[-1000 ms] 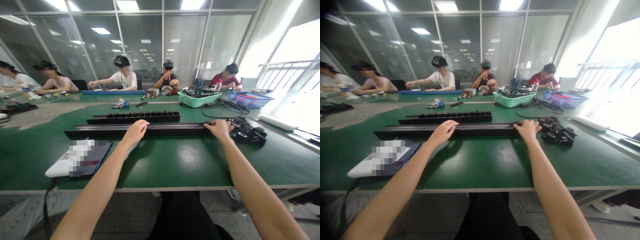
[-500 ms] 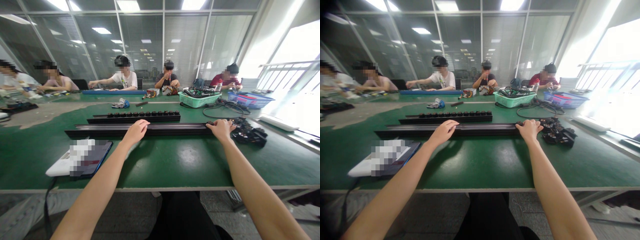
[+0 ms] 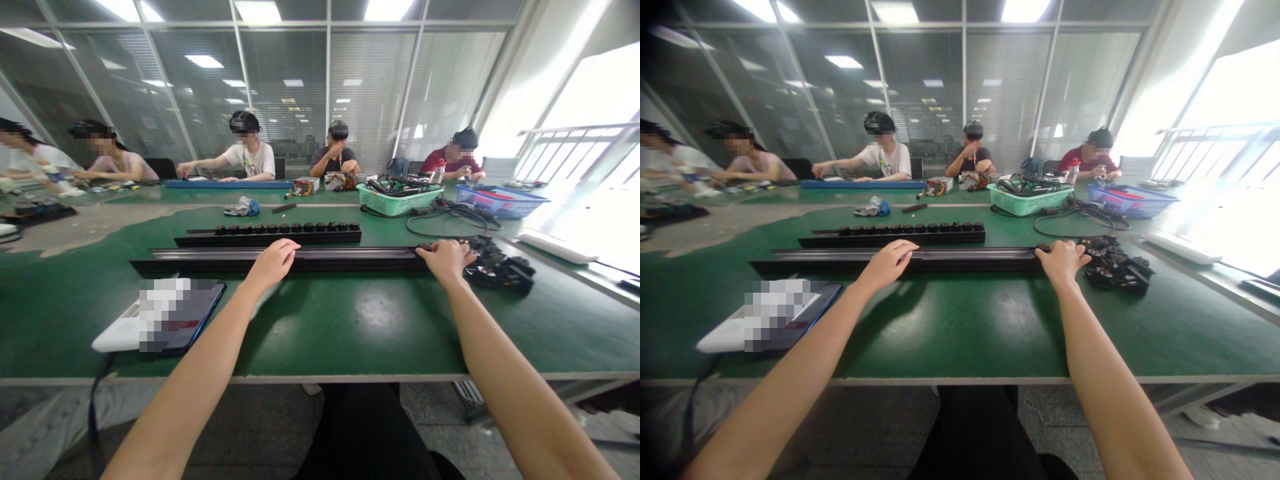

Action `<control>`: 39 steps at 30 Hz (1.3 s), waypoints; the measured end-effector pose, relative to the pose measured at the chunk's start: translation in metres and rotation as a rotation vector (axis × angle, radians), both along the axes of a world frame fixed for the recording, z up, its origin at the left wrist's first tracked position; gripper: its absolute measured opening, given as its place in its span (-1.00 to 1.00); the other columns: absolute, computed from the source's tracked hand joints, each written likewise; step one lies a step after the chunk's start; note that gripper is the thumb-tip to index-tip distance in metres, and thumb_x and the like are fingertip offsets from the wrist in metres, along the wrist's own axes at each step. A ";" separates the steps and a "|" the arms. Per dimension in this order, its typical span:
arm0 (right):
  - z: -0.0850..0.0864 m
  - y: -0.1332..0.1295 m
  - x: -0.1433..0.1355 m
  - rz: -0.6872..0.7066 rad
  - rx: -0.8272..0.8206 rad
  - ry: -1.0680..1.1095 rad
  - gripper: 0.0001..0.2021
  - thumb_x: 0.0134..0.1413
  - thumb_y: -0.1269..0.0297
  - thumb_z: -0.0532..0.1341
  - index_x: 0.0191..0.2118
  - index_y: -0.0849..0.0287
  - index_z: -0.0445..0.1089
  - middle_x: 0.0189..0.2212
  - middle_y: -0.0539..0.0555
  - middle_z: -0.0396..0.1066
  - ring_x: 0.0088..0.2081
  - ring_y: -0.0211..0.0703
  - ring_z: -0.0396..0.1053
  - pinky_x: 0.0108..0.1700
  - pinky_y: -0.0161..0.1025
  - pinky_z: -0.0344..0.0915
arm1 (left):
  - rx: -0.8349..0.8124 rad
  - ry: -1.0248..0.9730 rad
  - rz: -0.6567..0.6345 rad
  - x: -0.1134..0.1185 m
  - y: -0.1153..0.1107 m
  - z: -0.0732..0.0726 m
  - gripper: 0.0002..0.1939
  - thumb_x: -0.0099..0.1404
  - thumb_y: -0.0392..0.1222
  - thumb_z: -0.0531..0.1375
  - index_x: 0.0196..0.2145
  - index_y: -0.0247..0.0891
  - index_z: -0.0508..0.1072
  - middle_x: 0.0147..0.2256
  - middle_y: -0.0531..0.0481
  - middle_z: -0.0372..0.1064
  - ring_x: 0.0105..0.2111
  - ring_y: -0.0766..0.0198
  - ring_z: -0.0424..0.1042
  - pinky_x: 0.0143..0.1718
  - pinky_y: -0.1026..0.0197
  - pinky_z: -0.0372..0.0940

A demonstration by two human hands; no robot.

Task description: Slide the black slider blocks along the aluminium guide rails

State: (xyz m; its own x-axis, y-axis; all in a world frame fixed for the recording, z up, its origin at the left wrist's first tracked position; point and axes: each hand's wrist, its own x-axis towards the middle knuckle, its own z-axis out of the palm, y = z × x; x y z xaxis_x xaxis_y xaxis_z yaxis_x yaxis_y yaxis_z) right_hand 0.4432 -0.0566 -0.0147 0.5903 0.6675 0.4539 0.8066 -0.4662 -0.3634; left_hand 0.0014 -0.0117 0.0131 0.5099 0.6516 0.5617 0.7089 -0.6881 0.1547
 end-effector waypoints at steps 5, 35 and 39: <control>-0.001 0.000 0.001 -0.018 0.012 0.027 -0.58 0.08 -0.07 0.25 -0.22 0.22 0.59 -0.10 0.36 0.38 0.02 0.31 0.10 0.05 0.25 0.06 | -0.006 -0.003 -0.003 0.000 -0.001 0.000 -0.62 0.47 -0.21 -0.02 0.06 -0.19 0.53 0.08 -0.13 0.46 0.11 0.07 0.44 0.23 -0.05 0.33; 0.002 -0.002 0.008 -0.118 -0.070 0.072 -0.57 0.13 -0.04 0.25 -0.08 0.22 0.55 0.03 0.33 0.35 0.11 0.29 0.11 0.13 0.23 0.05 | 0.002 0.002 -0.007 -0.001 0.001 -0.001 -0.62 0.47 -0.24 -0.01 0.06 -0.24 0.52 0.09 -0.16 0.47 0.11 0.08 0.44 0.23 -0.04 0.33; 0.001 -0.001 0.009 -0.133 -0.073 0.063 -0.58 0.14 -0.02 0.25 -0.08 0.23 0.55 0.03 0.34 0.35 0.11 0.30 0.12 0.12 0.24 0.07 | 0.003 0.002 -0.005 -0.001 0.001 -0.001 -0.63 0.47 -0.24 -0.01 0.06 -0.24 0.52 0.09 -0.15 0.47 0.11 0.07 0.44 0.23 -0.04 0.33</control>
State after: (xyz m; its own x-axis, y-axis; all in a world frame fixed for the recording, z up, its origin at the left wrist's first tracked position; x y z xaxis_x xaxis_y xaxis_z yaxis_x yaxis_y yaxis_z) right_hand 0.4520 -0.0578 -0.0134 0.7012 0.6113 0.3669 0.7129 -0.5941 -0.3725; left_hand 0.0007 -0.0105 0.0119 0.5147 0.6473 0.5622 0.7055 -0.6924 0.1512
